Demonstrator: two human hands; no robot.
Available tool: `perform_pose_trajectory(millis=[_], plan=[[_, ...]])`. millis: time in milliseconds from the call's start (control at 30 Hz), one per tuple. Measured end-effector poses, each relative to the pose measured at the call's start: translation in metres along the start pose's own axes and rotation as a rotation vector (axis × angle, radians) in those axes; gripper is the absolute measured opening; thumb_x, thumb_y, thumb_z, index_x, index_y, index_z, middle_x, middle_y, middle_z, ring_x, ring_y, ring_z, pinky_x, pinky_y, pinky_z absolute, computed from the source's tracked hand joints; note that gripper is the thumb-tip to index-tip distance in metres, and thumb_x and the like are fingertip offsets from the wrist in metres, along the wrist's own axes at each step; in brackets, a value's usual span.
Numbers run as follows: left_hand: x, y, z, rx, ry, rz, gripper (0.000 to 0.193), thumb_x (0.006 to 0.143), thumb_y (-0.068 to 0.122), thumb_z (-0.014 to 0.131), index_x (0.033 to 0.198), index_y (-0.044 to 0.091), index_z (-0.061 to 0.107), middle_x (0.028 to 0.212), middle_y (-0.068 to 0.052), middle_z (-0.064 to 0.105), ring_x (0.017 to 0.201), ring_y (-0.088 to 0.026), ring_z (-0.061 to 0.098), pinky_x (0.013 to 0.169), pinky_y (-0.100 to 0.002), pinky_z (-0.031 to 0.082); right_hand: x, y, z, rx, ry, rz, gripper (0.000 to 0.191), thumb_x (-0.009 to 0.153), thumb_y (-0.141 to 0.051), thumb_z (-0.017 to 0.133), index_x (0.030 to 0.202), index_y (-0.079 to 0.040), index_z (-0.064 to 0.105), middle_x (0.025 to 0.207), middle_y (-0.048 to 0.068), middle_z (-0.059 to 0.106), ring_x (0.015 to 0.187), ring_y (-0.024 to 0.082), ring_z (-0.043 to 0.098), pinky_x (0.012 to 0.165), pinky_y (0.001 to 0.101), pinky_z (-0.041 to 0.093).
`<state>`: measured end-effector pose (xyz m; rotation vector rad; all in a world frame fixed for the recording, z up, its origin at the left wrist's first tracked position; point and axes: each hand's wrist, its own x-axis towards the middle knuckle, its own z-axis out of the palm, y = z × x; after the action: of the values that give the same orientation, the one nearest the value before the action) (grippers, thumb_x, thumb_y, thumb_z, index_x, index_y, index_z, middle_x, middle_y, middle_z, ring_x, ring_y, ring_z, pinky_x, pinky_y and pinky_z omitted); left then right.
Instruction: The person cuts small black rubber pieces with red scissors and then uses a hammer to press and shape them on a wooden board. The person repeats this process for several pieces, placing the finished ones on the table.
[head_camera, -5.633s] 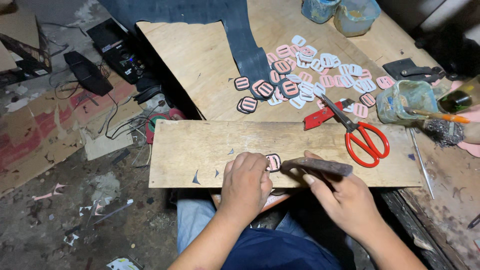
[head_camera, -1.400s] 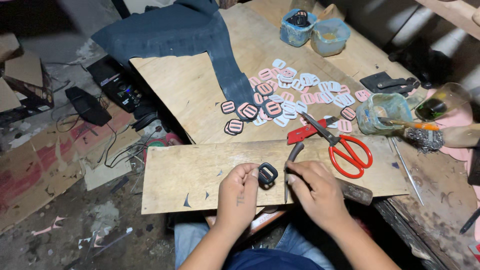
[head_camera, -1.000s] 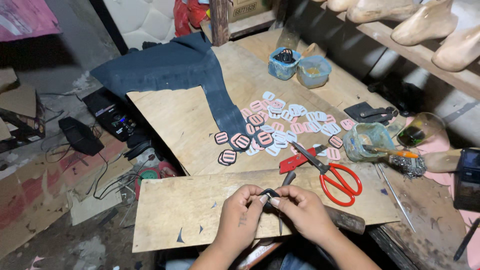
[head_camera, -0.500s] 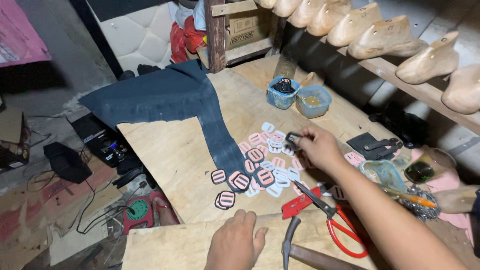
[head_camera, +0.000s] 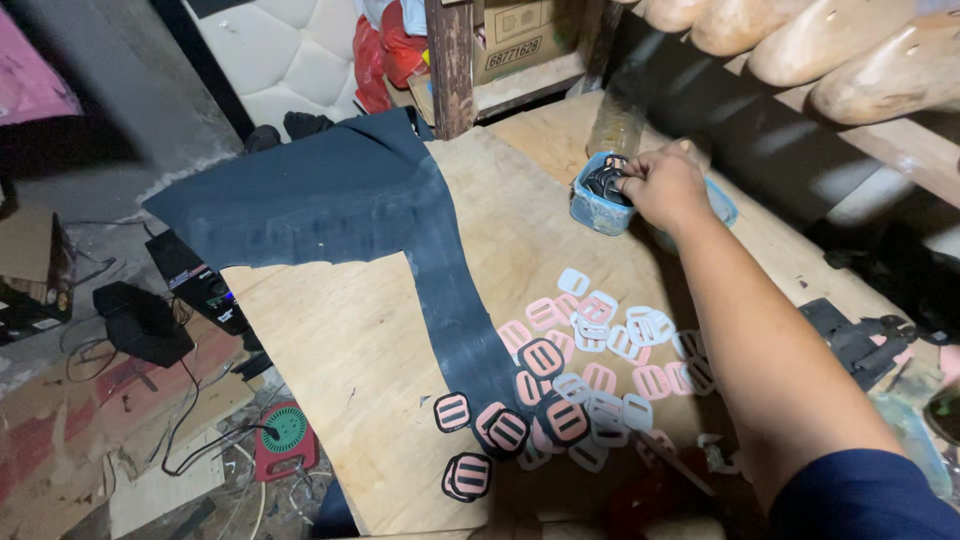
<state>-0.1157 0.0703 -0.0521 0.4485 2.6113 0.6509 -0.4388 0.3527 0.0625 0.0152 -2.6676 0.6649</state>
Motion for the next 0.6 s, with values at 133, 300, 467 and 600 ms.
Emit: perform_pose_trajectory(millis=[133, 300, 467, 600], plan=[[-0.001, -0.004, 0.006, -0.016, -0.013, 0.002, 0.033, 0.087, 0.038, 0.07, 0.102, 0.011, 0.059, 0.095, -0.013, 0.057, 0.082, -0.035, 0.066, 0.068, -0.048, 0.055, 0.008, 0.009, 0.005, -0.055, -0.005, -0.182, 0.038, 0.079, -0.028, 0.082, 0.113, -0.011, 0.077, 0.104, 0.02, 0.071, 0.099, 0.04, 0.064, 0.088, 0.0472, 0.049], [-0.001, -0.007, 0.006, -0.026, -0.013, 0.008, 0.031, 0.087, 0.037, 0.07, 0.1, 0.011, 0.059, 0.094, -0.013, 0.058, 0.081, -0.035, 0.066, 0.067, -0.048, 0.055, 0.01, 0.008, 0.008, -0.149, 0.109, -0.014, 0.027, 0.085, -0.027, 0.083, 0.102, -0.007, 0.076, 0.102, 0.022, 0.07, 0.101, 0.04, 0.065, 0.089, 0.0482, 0.051], [-0.002, -0.009, -0.002, -0.028, -0.01, 0.014, 0.029, 0.088, 0.035, 0.069, 0.098, 0.01, 0.059, 0.093, -0.013, 0.059, 0.081, -0.035, 0.066, 0.067, -0.048, 0.054, 0.004, 0.008, 0.012, -0.095, 0.267, 0.055, 0.024, 0.088, -0.023, 0.081, 0.098, -0.004, 0.071, 0.106, 0.02, 0.07, 0.1, 0.04, 0.065, 0.085, 0.0492, 0.05], [-0.001, -0.011, -0.006, -0.03, 0.009, 0.02, 0.027, 0.088, 0.035, 0.068, 0.097, 0.01, 0.059, 0.092, -0.013, 0.059, 0.081, -0.035, 0.066, 0.066, -0.048, 0.054, -0.003, 0.016, 0.008, -0.067, 0.29, -0.173, 0.011, 0.093, -0.016, 0.076, 0.101, -0.01, 0.079, 0.104, 0.018, 0.072, 0.1, 0.038, 0.066, 0.088, 0.0468, 0.052]])
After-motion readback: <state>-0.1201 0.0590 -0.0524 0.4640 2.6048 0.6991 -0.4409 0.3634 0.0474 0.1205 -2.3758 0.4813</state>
